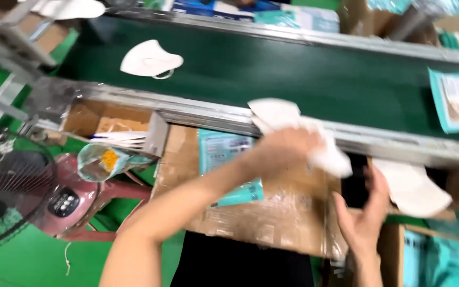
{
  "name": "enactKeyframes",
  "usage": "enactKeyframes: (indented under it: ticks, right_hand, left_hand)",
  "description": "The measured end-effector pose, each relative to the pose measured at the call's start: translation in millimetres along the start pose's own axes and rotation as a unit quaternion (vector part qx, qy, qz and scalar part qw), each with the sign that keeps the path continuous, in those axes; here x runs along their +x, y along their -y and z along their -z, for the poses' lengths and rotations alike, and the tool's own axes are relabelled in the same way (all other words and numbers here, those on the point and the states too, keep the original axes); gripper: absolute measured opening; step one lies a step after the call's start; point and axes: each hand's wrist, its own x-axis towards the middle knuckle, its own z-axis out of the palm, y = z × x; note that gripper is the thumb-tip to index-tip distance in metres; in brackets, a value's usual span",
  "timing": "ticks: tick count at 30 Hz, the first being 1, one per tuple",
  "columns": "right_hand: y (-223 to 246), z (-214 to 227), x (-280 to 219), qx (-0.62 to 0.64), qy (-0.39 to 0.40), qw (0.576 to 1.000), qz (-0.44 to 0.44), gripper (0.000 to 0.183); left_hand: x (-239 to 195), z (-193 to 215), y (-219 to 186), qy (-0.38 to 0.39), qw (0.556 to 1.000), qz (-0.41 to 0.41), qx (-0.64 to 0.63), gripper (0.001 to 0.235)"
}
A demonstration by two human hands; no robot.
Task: The person is manually inserting stacks of face masks into individual or multi-pack plastic sleeves at a conveyor belt station.
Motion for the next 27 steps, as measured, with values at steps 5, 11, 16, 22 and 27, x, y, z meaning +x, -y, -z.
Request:
enactKeyframes:
  ticks: [5,11,16,22,27]
  right_hand:
    - [-54.9,19.8,-14.8,0.172,0.228,0.958,0.023,0.047]
    - [-97.0,17.2,-59.0,0.115,0.194,0.971,-0.086,0.079]
    - [-86.0,-4.6,-65.9,0.186,0.226,0.942,-0.165,0.111]
    - [-84.6,-21.1,-84.9,0.246,0.198,0.94,-0.127,0.117]
    - [-94.5,-22.0,-90.9,0.281,0.172,0.922,-0.203,0.109]
  left_hand:
    - [8.0,20.3,-129.2,0.188,0.964,0.092,-0.164,0.039]
    - [-48.1,-16.1,-115.9,0.085,0.914,0.322,-0.233,0.127]
    - [-96.1,-72.7,-117.6,0.195,0.856,0.405,-0.255,0.138]
    - [-108.5,-80.6,-130.1,0.126,0.842,0.43,-0.299,0.127]
    - [-102.8,-74.9,-130.3,0.144,0.833,0.456,-0.278,0.124]
